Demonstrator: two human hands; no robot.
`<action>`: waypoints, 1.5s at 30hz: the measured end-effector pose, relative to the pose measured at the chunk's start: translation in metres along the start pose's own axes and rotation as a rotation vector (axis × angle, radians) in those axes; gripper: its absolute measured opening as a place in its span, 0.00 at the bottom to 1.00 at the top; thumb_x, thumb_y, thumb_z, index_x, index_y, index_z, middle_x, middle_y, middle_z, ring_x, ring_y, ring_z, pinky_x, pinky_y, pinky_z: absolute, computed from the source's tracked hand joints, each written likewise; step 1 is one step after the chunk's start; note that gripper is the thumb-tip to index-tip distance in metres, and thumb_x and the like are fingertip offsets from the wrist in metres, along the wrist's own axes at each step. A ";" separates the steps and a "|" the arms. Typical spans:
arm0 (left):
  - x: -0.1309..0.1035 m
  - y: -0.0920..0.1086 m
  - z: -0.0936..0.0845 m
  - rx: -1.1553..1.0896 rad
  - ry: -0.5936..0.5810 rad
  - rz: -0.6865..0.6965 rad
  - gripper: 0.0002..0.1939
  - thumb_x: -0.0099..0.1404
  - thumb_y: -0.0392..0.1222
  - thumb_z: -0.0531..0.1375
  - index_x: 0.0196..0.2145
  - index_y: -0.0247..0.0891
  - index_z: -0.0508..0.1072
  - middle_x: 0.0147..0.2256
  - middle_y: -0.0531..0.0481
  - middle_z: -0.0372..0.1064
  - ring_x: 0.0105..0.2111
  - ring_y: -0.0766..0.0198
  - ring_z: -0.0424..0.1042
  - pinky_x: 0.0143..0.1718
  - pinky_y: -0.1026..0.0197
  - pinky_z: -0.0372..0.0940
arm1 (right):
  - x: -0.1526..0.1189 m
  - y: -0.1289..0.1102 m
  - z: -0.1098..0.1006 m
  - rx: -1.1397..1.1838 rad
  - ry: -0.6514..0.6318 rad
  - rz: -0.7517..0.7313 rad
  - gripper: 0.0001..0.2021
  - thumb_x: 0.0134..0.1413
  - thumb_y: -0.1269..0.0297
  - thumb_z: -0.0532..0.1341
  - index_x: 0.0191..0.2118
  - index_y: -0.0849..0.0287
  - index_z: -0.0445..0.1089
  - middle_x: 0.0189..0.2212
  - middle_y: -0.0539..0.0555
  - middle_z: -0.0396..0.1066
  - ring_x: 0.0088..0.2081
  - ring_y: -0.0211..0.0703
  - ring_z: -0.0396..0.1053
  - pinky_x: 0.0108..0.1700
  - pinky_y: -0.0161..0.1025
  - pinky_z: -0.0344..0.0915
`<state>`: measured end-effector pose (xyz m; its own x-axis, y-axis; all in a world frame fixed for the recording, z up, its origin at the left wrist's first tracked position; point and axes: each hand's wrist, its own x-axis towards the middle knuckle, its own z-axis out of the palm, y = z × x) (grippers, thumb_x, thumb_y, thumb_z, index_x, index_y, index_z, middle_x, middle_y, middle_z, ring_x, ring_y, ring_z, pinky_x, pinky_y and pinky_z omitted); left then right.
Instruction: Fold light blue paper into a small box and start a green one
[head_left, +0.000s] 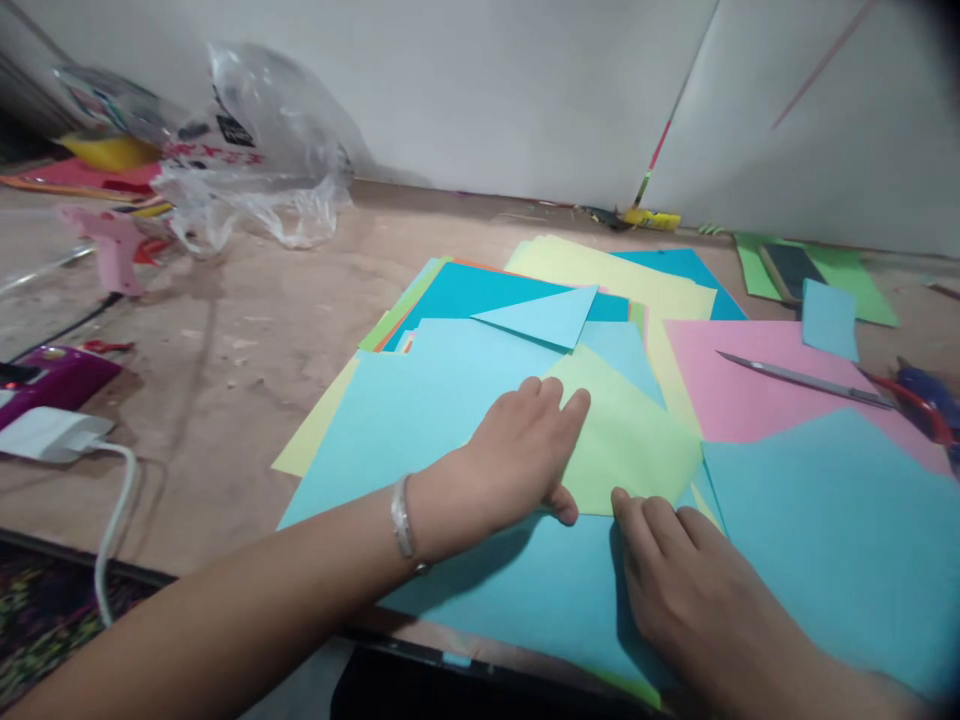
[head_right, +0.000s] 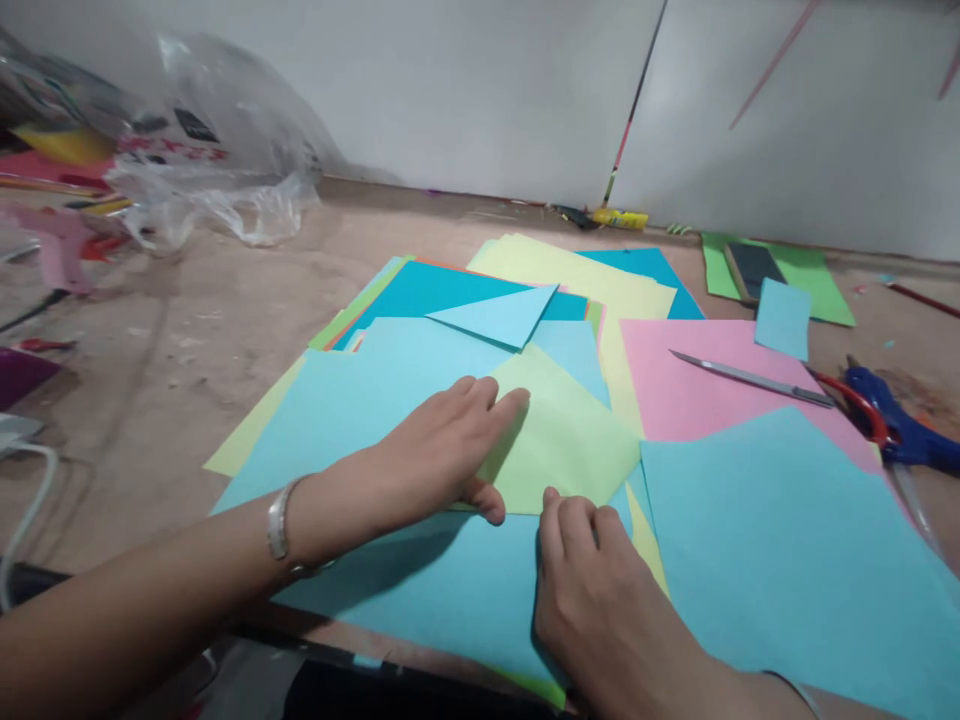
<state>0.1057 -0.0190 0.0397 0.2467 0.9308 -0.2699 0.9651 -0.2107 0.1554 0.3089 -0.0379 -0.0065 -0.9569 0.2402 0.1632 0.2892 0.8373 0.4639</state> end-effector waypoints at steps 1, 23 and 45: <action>-0.004 -0.005 0.002 0.000 0.007 -0.014 0.41 0.47 0.52 0.74 0.52 0.34 0.62 0.42 0.45 0.64 0.41 0.54 0.64 0.37 0.60 0.59 | -0.001 0.000 0.001 0.003 0.002 -0.005 0.18 0.51 0.81 0.53 0.44 0.75 0.75 0.36 0.69 0.73 0.30 0.52 0.61 0.29 0.47 0.53; -0.059 -0.013 0.026 -0.063 0.217 -0.018 0.20 0.55 0.43 0.71 0.43 0.37 0.71 0.40 0.47 0.67 0.39 0.55 0.68 0.38 0.56 0.65 | 0.012 0.005 -0.008 0.023 0.106 0.107 0.11 0.49 0.82 0.57 0.26 0.66 0.75 0.21 0.59 0.67 0.25 0.46 0.57 0.28 0.44 0.48; -0.111 -0.031 0.092 -0.161 0.786 0.070 0.15 0.66 0.27 0.54 0.45 0.40 0.72 0.39 0.52 0.77 0.35 0.62 0.70 0.34 0.59 0.63 | 0.005 0.100 0.013 0.455 0.004 -0.103 0.27 0.58 0.84 0.45 0.58 0.59 0.66 0.55 0.62 0.68 0.51 0.50 0.67 0.46 0.45 0.67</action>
<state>0.0566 -0.1438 -0.0228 0.1145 0.8676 0.4840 0.9104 -0.2866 0.2984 0.3329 0.0532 0.0288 -0.9797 0.1432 0.1402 0.1513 0.9873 0.0489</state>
